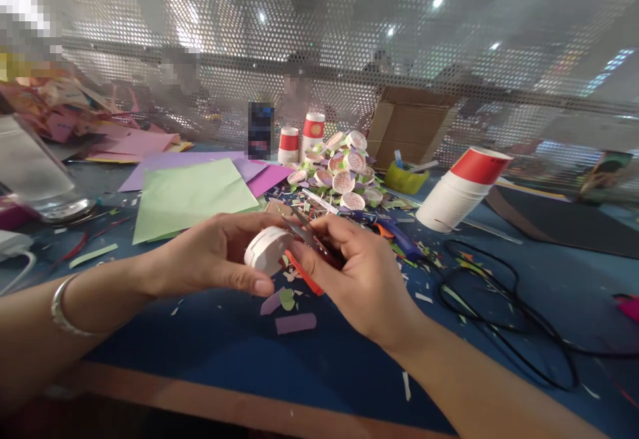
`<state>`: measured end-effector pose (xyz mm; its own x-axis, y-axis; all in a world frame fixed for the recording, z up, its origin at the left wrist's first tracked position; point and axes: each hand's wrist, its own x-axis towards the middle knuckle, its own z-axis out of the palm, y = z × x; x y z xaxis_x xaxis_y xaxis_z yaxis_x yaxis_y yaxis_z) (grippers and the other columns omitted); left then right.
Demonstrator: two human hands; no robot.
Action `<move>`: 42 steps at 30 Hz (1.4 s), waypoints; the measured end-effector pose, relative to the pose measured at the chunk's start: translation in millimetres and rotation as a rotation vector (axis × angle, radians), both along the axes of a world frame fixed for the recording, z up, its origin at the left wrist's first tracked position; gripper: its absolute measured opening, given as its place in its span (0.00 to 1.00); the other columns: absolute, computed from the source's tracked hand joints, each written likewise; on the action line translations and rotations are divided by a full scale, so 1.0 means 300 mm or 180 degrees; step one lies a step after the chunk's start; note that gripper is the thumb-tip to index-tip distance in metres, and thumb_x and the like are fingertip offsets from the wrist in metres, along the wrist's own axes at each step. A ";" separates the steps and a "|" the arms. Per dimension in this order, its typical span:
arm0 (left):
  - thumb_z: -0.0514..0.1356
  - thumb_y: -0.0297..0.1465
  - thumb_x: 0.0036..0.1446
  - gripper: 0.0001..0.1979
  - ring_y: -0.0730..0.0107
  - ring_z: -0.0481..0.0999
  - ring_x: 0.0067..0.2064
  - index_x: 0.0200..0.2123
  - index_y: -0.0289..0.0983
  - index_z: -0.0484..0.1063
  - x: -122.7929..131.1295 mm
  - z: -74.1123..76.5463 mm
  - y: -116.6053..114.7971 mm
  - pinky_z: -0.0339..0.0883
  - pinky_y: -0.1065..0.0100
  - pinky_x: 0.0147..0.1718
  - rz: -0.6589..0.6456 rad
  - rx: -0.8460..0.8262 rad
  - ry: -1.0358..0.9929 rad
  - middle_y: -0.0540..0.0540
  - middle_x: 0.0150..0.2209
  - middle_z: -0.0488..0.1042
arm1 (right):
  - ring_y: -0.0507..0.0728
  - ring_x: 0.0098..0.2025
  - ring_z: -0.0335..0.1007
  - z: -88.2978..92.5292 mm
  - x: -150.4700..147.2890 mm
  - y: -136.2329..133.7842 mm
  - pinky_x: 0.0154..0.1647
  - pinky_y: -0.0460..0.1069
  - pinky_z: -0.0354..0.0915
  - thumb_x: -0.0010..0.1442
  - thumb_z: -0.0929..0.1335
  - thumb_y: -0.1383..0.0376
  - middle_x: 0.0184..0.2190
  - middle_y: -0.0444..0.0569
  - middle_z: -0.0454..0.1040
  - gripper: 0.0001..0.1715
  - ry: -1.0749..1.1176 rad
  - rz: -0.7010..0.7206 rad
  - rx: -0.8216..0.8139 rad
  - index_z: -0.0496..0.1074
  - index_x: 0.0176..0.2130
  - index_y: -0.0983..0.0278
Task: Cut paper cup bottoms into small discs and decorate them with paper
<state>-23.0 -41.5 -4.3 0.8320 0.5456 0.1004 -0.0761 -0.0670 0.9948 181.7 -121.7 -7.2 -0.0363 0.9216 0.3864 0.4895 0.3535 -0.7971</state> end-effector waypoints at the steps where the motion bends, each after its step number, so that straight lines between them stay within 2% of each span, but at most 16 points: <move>1: 0.76 0.31 0.46 0.34 0.68 0.76 0.43 0.58 0.41 0.73 -0.001 -0.005 0.009 0.73 0.69 0.40 0.0182 0.0183 0.0017 0.45 0.46 0.78 | 0.51 0.27 0.66 0.002 0.003 -0.001 0.25 0.45 0.63 0.63 0.72 0.55 0.27 0.44 0.73 0.13 0.0077 0.0057 -0.0072 0.75 0.38 0.62; 4: 0.75 0.36 0.47 0.36 0.67 0.77 0.42 0.60 0.40 0.71 -0.007 -0.012 0.030 0.75 0.67 0.40 0.0676 0.0637 0.0226 0.44 0.43 0.78 | 0.50 0.27 0.65 0.010 0.008 -0.008 0.25 0.44 0.62 0.64 0.71 0.51 0.27 0.43 0.72 0.16 0.0137 0.0222 -0.0212 0.74 0.41 0.61; 9: 0.74 0.37 0.49 0.34 0.66 0.76 0.46 0.59 0.40 0.72 -0.017 0.000 0.032 0.75 0.66 0.44 0.1228 0.1296 0.0446 0.42 0.52 0.73 | 0.48 0.22 0.53 0.013 0.004 -0.017 0.20 0.45 0.51 0.69 0.66 0.49 0.21 0.38 0.60 0.19 -0.0157 0.0340 -0.0419 0.73 0.41 0.61; 13: 0.72 0.39 0.52 0.33 0.63 0.75 0.49 0.61 0.41 0.70 -0.021 -0.002 0.024 0.76 0.64 0.46 0.1177 0.1441 0.0377 0.42 0.51 0.70 | 0.49 0.22 0.50 0.011 -0.001 -0.014 0.20 0.47 0.49 0.69 0.65 0.48 0.21 0.38 0.57 0.22 -0.0395 0.0322 -0.0429 0.71 0.34 0.62; 18: 0.71 0.37 0.54 0.32 0.63 0.74 0.50 0.62 0.44 0.70 -0.020 -0.009 0.020 0.78 0.66 0.44 0.1180 0.1579 0.0415 0.43 0.52 0.67 | 0.50 0.23 0.55 0.011 -0.006 -0.007 0.22 0.47 0.52 0.70 0.63 0.47 0.21 0.41 0.59 0.26 -0.0717 0.0288 -0.0364 0.67 0.28 0.61; 22: 0.70 0.36 0.54 0.34 0.65 0.75 0.47 0.64 0.44 0.69 -0.017 -0.005 0.012 0.79 0.67 0.43 0.1179 0.1611 0.0444 0.43 0.51 0.65 | 0.51 0.25 0.58 0.011 -0.006 -0.006 0.24 0.48 0.54 0.70 0.62 0.47 0.22 0.42 0.63 0.27 -0.0819 0.0316 -0.0420 0.68 0.28 0.61; 27: 0.70 0.35 0.55 0.34 0.66 0.74 0.48 0.64 0.44 0.69 -0.016 0.002 0.007 0.79 0.70 0.41 0.1244 0.1723 0.0553 0.44 0.49 0.66 | 0.51 0.24 0.55 0.011 -0.005 -0.007 0.25 0.49 0.52 0.70 0.62 0.46 0.21 0.41 0.59 0.28 -0.0827 0.0301 -0.0481 0.65 0.26 0.61; 34: 0.71 0.38 0.53 0.34 0.66 0.74 0.47 0.64 0.43 0.70 -0.012 -0.001 0.002 0.80 0.69 0.41 0.1382 0.1698 0.0592 0.44 0.48 0.66 | 0.51 0.24 0.54 0.011 0.000 -0.004 0.25 0.49 0.52 0.70 0.62 0.46 0.21 0.40 0.59 0.28 -0.0876 0.0269 -0.0499 0.65 0.26 0.61; 42: 0.72 0.33 0.52 0.33 0.68 0.76 0.43 0.62 0.44 0.72 -0.005 -0.012 0.011 0.81 0.69 0.37 0.1476 0.1847 0.0578 0.46 0.44 0.66 | 0.52 0.26 0.59 0.006 0.003 -0.001 0.26 0.49 0.54 0.70 0.62 0.46 0.23 0.42 0.65 0.27 -0.0902 0.0230 -0.0505 0.73 0.30 0.62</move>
